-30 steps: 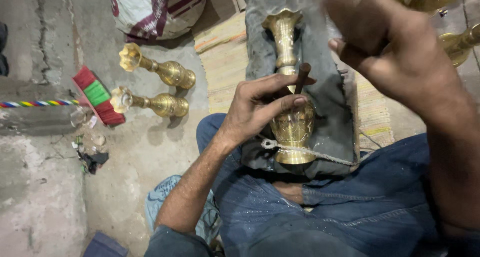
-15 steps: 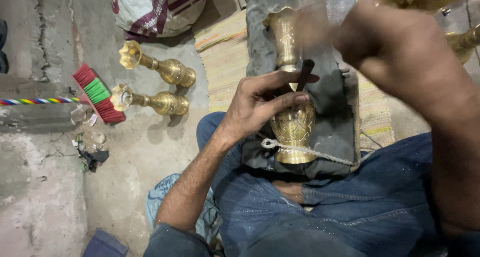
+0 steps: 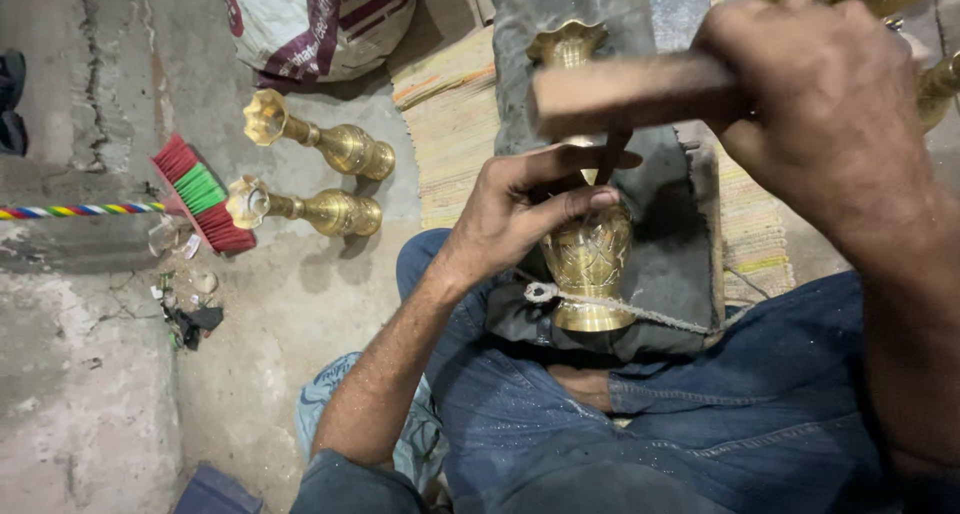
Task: The person sits on the floor with a brass vase on their lap and engraves a decorative pattern into it. They hold a chisel against the vase surface and repeatedly strike it with a wooden mallet, repositioning the chisel to work different areas of the design.
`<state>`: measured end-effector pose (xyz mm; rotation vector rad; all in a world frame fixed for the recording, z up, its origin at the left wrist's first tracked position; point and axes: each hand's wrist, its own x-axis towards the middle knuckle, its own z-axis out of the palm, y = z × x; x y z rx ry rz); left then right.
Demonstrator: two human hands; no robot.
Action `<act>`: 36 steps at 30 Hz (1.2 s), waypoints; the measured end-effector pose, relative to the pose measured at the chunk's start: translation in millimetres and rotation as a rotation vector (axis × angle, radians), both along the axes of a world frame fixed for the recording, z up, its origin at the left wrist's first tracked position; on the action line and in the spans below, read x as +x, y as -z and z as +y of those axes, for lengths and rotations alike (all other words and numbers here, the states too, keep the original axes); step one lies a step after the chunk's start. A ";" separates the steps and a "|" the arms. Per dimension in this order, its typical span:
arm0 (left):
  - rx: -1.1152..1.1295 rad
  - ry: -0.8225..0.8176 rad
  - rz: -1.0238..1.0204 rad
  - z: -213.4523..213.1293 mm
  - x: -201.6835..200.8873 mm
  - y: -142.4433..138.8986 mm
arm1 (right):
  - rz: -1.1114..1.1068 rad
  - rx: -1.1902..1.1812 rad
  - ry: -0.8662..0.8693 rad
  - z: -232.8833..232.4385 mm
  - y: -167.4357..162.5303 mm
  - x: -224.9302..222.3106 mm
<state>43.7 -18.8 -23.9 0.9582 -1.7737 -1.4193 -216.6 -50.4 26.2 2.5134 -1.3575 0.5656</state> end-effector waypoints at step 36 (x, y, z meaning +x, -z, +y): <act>0.154 0.012 0.141 0.7 -1.9 -0.5 | -0.548 0.535 -0.119 -7.1 7.1 -4.4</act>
